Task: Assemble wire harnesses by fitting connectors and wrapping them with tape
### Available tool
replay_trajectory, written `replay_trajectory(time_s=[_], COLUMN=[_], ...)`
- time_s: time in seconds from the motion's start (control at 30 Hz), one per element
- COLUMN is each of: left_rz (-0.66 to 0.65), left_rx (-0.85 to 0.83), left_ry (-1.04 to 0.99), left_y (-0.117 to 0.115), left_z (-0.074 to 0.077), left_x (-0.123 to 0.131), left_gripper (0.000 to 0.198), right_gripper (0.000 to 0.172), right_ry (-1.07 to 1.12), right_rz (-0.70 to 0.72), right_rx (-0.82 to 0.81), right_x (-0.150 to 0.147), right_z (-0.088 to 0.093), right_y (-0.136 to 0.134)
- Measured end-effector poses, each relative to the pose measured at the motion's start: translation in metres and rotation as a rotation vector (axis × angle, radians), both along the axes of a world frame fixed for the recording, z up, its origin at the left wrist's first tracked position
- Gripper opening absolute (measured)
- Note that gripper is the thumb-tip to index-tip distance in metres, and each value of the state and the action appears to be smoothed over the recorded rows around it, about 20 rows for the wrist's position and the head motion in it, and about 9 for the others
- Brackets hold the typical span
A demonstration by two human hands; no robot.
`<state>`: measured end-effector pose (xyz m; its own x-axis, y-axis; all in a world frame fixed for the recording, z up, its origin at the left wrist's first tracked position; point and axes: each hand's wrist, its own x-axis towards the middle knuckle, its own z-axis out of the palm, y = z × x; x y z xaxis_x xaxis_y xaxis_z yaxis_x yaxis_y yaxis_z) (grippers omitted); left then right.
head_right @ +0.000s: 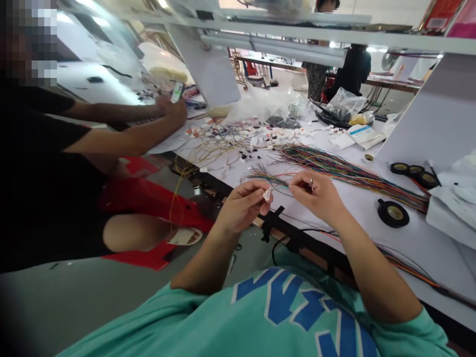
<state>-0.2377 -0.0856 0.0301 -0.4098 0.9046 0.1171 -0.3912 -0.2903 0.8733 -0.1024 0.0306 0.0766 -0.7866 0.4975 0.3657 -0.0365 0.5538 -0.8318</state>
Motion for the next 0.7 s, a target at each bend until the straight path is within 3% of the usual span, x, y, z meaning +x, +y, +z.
replay_trajectory(time_s=[0.33,0.5,0.7], left_rz=[0.011,0.077,0.245], left_rx=[0.001,0.034,0.032], left_ry=[0.005,0.142,0.473], left_y=[-0.002,-0.004,-0.010], left_z=[0.002,0.000,0.003], left_x=[0.023,0.025,0.028], left_gripper=[0.030,0.024,0.016], right_gripper=[0.016,0.019,0.015], right_ry=[-0.016,-0.042,-0.125], right_rz=[-0.139,-0.162,-0.236], right_rx=[0.004,0.023,0.072], right_x=[0.021,0.019,0.020], right_z=[-0.005,-0.006,-0.006], right_y=[-0.025,-0.027,-0.031])
